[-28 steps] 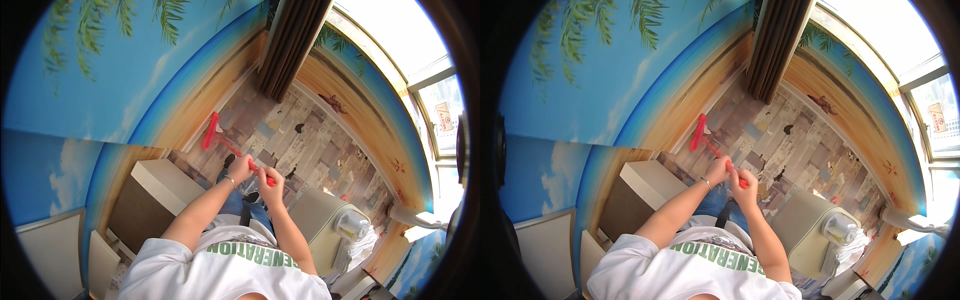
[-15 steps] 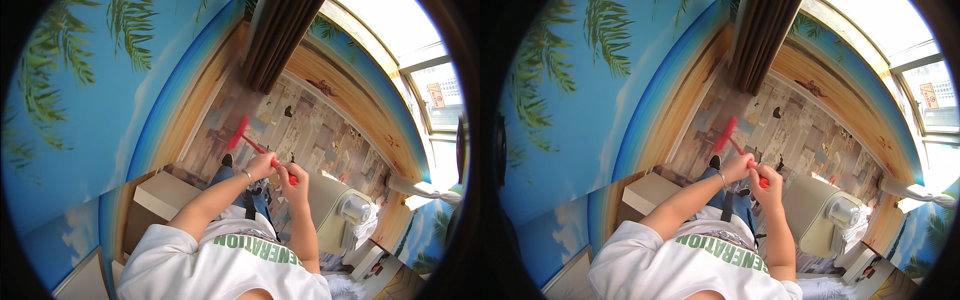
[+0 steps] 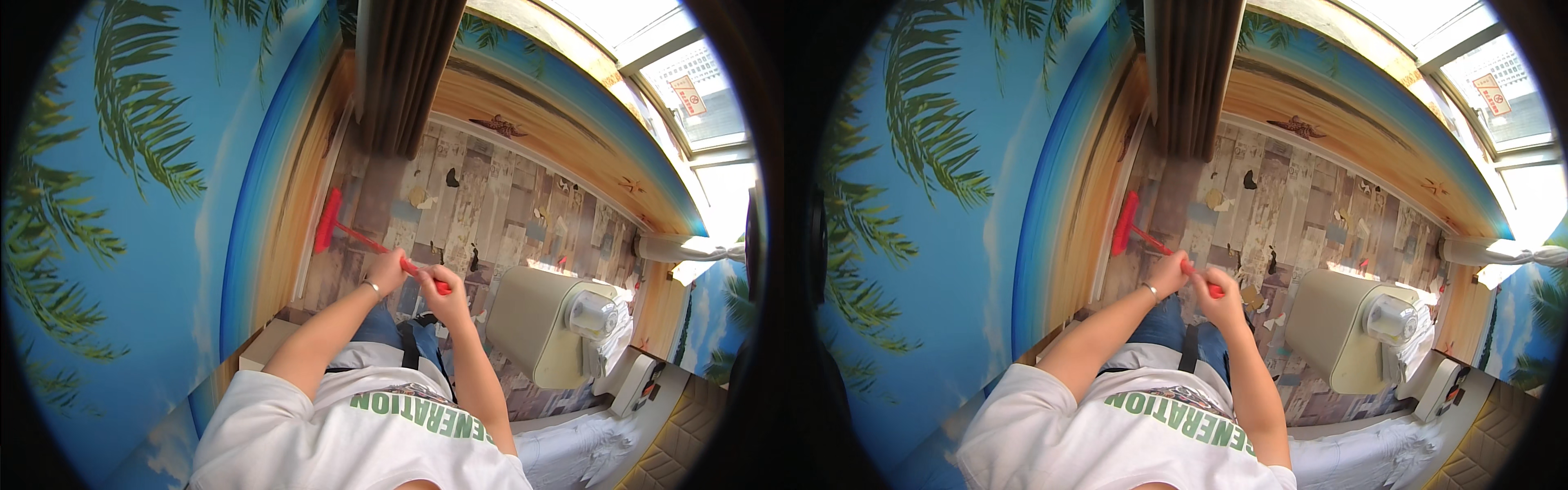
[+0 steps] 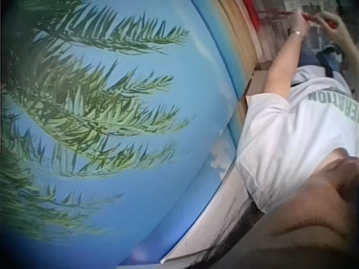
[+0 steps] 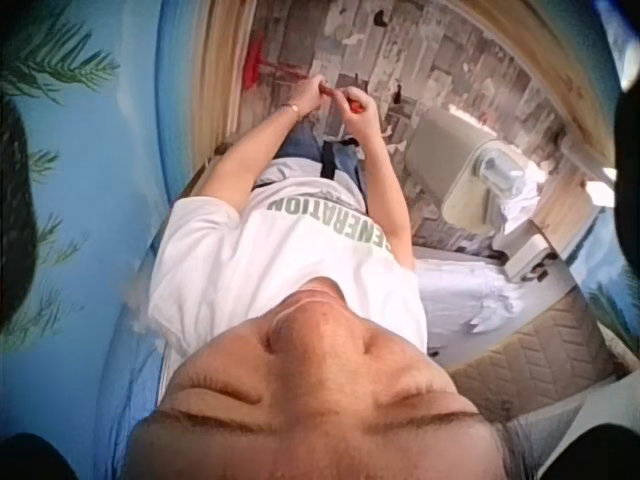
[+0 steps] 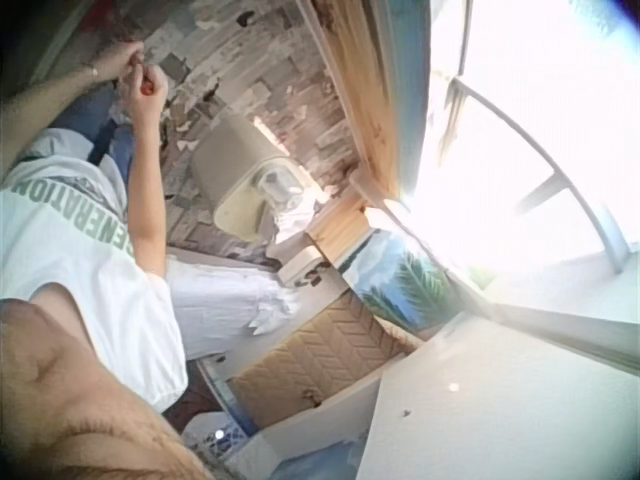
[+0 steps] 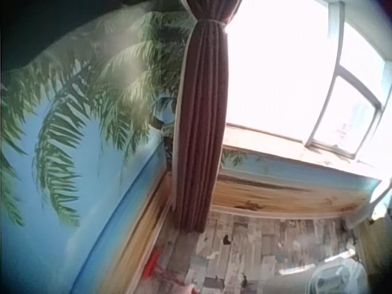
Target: The person wipes a white cabinet surface with a dark cloth, then sweeps the floor with a red broom, gathering debris into a pile near the bed and furniture.
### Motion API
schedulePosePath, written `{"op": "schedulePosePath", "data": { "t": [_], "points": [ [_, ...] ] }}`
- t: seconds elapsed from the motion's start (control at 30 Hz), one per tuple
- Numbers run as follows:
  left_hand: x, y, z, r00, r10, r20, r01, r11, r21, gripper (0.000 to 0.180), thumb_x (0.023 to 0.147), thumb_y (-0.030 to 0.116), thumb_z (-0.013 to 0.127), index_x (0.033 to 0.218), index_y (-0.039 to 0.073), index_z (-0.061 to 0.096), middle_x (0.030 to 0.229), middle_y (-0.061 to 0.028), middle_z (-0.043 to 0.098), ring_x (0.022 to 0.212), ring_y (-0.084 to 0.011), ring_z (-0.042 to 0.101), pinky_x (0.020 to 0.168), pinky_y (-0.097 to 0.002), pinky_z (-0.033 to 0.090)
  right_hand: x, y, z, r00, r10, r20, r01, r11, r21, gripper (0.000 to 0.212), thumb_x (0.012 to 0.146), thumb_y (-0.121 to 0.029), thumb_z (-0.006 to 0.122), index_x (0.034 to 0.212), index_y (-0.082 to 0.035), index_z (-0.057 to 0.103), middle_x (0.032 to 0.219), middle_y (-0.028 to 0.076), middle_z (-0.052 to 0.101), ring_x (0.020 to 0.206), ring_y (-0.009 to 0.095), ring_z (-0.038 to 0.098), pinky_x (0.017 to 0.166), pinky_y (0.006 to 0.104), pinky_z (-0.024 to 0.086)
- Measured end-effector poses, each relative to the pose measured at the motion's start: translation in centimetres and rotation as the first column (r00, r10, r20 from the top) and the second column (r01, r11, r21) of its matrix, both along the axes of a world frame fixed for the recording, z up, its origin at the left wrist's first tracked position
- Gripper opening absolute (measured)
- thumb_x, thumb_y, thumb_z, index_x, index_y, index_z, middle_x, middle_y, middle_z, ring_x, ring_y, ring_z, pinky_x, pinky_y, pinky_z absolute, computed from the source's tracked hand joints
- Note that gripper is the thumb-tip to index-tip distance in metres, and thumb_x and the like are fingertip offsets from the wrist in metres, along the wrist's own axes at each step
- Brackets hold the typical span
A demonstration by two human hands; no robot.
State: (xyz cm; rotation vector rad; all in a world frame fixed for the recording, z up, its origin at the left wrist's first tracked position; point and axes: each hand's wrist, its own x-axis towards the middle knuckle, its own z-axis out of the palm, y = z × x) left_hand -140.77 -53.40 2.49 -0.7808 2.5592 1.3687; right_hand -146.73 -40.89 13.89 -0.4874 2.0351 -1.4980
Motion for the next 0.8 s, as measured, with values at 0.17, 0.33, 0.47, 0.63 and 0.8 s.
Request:
{"op": "schedulePosePath", "data": {
  "t": [0.17,0.33,0.47,0.63,0.8],
  "points": [
    [-3.4,3.4,1.0,0.995,-0.073,-0.067,0.083,0.986,0.147,0.022,0.085,0.029,0.06,0.086,0.008,0.053,0.073,-0.0176,0.061,0.071,-0.0392,0.059,0.059,-0.0458,0.044,-1.7,2.1,3.2,0.991,-0.104,-0.086,0.114,0.987,0.112,0.017,0.086,-0.007,0.06,0.072,0.002,0.057,0.065,0.004,0.055,0.06,0.01,0.048,0.056,0.0253,0.04],
    [-6.7,4.7,4.4,0.953,-0.265,-0.143,0.289,0.94,0.183,0.016,0.081,0.022,0.061,0.088,0.01,0.055,0.072,-0.0186,0.062,0.072,-0.0377,0.061,0.06,-0.0467,0.047,-2.9,2.9,7.5,0.969,-0.097,-0.226,0.117,0.99,0.074,0.015,0.085,-0.005,0.058,0.073,0.003,0.058,0.072,0.007,0.06,0.07,0.014,0.056,0.066,0.0272,0.044],
    [-7.4,3.7,5.8,0.964,-0.236,-0.122,0.255,0.951,0.175,0.021,0.084,0.029,0.061,0.089,0.01,0.055,0.078,-0.0174,0.063,0.075,-0.038,0.061,0.063,-0.0441,0.046,-4.2,2.9,7.7,0.965,-0.128,-0.228,0.11,0.99,-0.089,0.012,0.085,-0.003,0.057,0.075,0.003,0.059,0.074,0.009,0.061,0.074,0.018,0.058,0.071,0.0285,0.045],
    [-7.6,-2.3,4.3,0.994,-0.087,0.068,0.085,0.996,0.038,0.026,0.082,0.03,0.064,0.094,0.009,0.053,0.08,-0.0183,0.064,0.08,-0.0381,0.061,0.065,-0.0434,0.047,-6.1,-1.6,2.5,0.983,-0.034,-0.178,0.018,0.996,-0.091,0.005,0.082,-0.002,0.059,0.082,0.002,0.062,0.075,0.012,0.06,0.068,0.021,0.058,0.065,0.0294,0.045],
    [-9.1,-5.1,2.2,0.987,-0.139,0.085,0.137,0.99,0.024,0.031,0.078,0.028,0.066,0.097,0.009,0.051,0.081,-0.017,0.064,0.082,-0.0372,0.061,0.068,-0.0422,0.048,-7.6,-4.9,-3.6,0.977,-0.029,-0.21,-0.012,0.981,-0.191,0.006,0.081,-0.003,0.062,0.08,0.002,0.059,0.076,0.013,0.06,0.068,0.024,0.058,0.064,0.031,0.046]
  ]
}}
